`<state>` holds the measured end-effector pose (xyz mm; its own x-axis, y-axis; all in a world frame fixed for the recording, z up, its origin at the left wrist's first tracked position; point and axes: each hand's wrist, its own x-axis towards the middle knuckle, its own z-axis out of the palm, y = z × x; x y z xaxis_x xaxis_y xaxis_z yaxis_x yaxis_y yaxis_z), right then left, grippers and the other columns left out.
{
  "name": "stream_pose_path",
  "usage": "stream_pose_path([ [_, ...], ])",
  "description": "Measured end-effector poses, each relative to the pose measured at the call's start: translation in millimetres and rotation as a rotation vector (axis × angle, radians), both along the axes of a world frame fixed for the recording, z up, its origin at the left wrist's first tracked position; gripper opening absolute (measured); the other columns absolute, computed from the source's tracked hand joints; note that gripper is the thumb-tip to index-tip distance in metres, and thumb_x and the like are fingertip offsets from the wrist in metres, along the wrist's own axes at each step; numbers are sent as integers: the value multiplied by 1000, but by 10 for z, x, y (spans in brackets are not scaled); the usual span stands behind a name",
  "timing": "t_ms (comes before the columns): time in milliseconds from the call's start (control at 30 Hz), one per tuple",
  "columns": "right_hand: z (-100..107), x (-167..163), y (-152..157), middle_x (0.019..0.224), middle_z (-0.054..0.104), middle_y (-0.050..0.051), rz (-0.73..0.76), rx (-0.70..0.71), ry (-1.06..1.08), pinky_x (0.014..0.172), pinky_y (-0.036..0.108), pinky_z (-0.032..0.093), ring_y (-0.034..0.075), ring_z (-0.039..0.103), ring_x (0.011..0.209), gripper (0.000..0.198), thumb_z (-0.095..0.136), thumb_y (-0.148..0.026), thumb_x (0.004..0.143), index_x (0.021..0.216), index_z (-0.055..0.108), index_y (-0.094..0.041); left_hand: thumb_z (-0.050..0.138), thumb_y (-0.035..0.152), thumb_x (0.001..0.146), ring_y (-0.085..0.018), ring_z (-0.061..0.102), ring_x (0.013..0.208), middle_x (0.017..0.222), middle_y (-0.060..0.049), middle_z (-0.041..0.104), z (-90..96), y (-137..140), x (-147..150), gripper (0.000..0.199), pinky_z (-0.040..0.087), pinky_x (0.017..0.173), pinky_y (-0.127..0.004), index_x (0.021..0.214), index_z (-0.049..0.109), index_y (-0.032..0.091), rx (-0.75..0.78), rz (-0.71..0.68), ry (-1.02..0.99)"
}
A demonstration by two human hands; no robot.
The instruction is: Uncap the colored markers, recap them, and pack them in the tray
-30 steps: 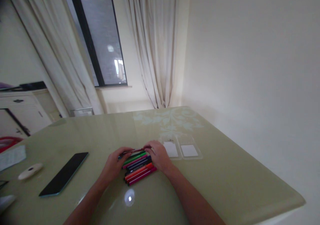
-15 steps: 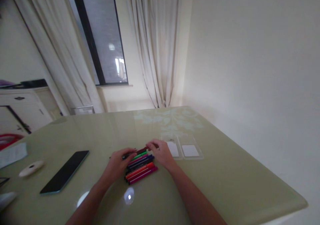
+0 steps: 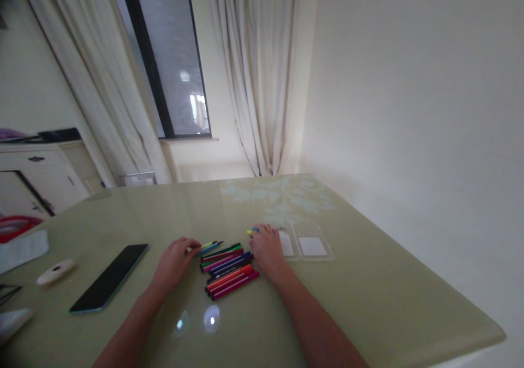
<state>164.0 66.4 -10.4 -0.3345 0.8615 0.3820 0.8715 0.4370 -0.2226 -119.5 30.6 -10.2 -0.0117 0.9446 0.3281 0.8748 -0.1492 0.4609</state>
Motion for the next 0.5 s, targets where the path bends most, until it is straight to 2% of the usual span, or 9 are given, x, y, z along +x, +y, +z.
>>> stream_pose_path([
  [133, 21, -22, -1, 143, 59, 12, -21, -9, 2, 104, 49, 35, 32, 49, 129, 32, 60, -19, 95, 127, 66, -21, 51, 30, 92, -27, 65, 99, 99, -9, 72, -25, 2, -23, 24, 48, 91, -38, 98, 73, 20, -46, 24, 55],
  [233, 23, -32, 1, 143, 59, 11, -27, -28, -18, 104, 50, 34, 33, 48, 130, 24, 61, -20, 94, 117, 69, -21, 49, 30, 95, -29, 63, 103, 104, -11, 70, -39, 4, -6, 30, 47, 93, -40, 107, 74, 19, -31, 81, 127],
  [333, 5, -28, 10, 135, 65, 10, -32, -13, -19, 102, 46, 34, 31, 50, 125, 12, 63, -20, 94, 103, 70, -21, 48, 34, 97, -31, 62, 105, 108, -13, 69, -43, -2, -11, 32, 47, 93, -42, 105, 74, 18, -32, 134, 171],
  [500, -22, -19, 31, 122, 70, 9, -23, -6, 53, 97, 42, 35, 29, 55, 116, 6, 64, -20, 95, 97, 69, -21, 49, 33, 96, -28, 66, 103, 106, -9, 73, -59, 5, -50, 23, 48, 90, -39, 102, 68, 21, -79, 149, 69],
])
